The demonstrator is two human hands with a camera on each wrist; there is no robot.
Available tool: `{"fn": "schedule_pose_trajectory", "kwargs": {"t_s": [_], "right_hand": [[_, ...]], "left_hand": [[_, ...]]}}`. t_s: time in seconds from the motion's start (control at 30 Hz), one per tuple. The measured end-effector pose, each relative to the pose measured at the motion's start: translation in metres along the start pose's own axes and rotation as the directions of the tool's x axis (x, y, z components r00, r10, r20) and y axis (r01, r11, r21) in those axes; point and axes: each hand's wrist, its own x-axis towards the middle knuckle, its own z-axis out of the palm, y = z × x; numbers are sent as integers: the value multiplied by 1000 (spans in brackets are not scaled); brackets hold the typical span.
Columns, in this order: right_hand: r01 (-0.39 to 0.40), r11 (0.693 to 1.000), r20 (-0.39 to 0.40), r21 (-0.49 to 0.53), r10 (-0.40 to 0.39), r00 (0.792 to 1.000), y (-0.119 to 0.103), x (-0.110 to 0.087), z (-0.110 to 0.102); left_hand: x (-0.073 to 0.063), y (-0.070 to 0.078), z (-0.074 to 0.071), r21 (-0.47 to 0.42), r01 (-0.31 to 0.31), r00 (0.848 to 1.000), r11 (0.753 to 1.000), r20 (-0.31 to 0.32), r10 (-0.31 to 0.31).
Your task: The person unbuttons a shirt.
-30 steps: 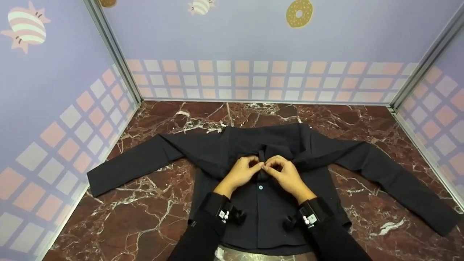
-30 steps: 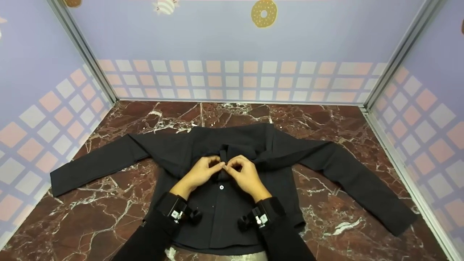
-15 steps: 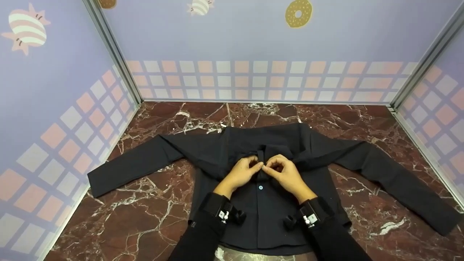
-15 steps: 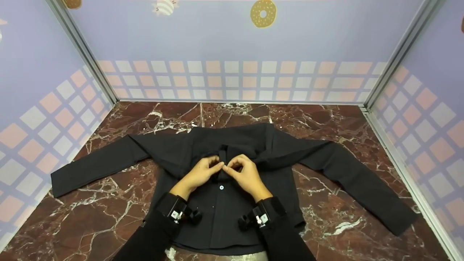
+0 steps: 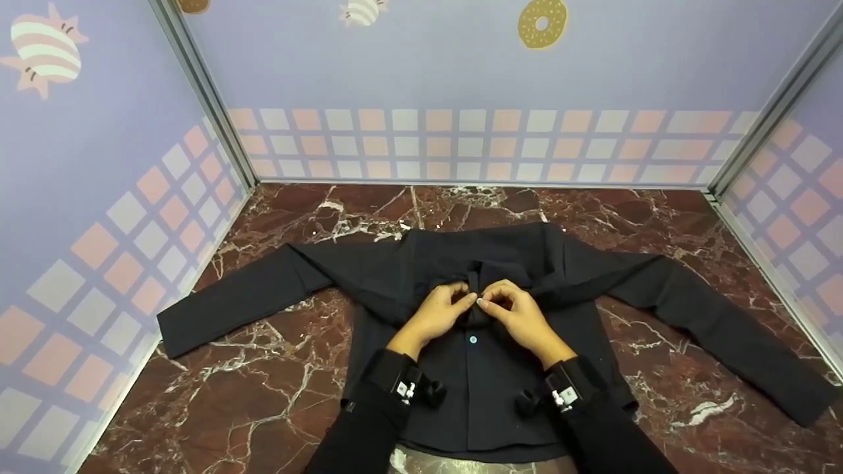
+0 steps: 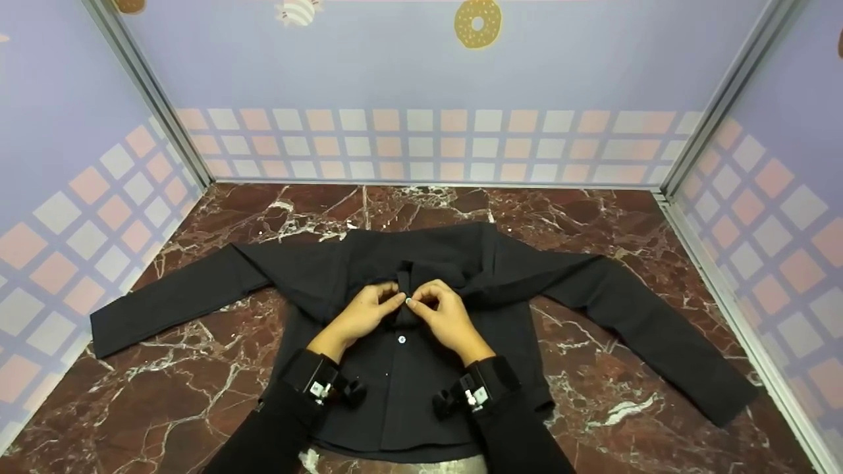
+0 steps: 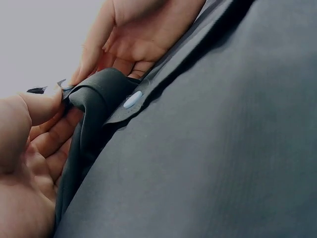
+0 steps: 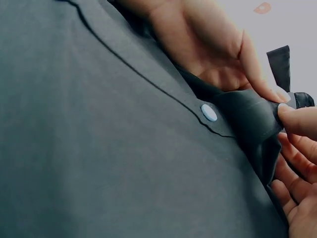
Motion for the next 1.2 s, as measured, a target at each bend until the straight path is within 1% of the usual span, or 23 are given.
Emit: {"fn": "schedule_pose_trajectory", "kwargs": {"t_s": [0.17, 0.33, 0.5, 0.63, 0.73, 0.87, 1.03, 1.13, 1.2], "right_hand": [[5, 1000, 5, -30, -5, 1000, -2, 1, -1], [30, 998, -16, -47, -30, 999, -1, 2, -1], [18, 999, -75, -34, -20, 997, 0, 2, 0], [13, 1000, -114, 15, -11, 993, 0, 1, 2], [21, 999, -106, 47, -16, 994, 0, 1, 1], [32, 999, -93, 40, -28, 995, 1, 1, 0], [35, 999, -98, 35, -32, 995, 1, 1, -1], [26, 998, -105, 49, -21, 994, 0, 1, -2], [27, 998, -112, 65, -19, 993, -1, 1, -3]], "left_hand": [[0, 2, -1, -2, 8, 1000, 1000, 8, -8], [-1, 3, -2, -14, 0, 1000, 1000, 20, 0], [-1, 2, -2, -51, -12, 1000, 999, -7, 11], [-1, 1, -2, -44, -20, 1000, 999, -13, 19], [-1, 0, -2, -26, -26, 1000, 999, -6, 26], [-2, 0, -3, -29, -39, 999, 999, -12, 39], [-3, 2, -3, -48, -51, 998, 998, -24, 50], [-3, 3, -3, -55, -69, 997, 996, -28, 68], [-3, 4, -4, -62, -93, 995, 994, -27, 92]]}}
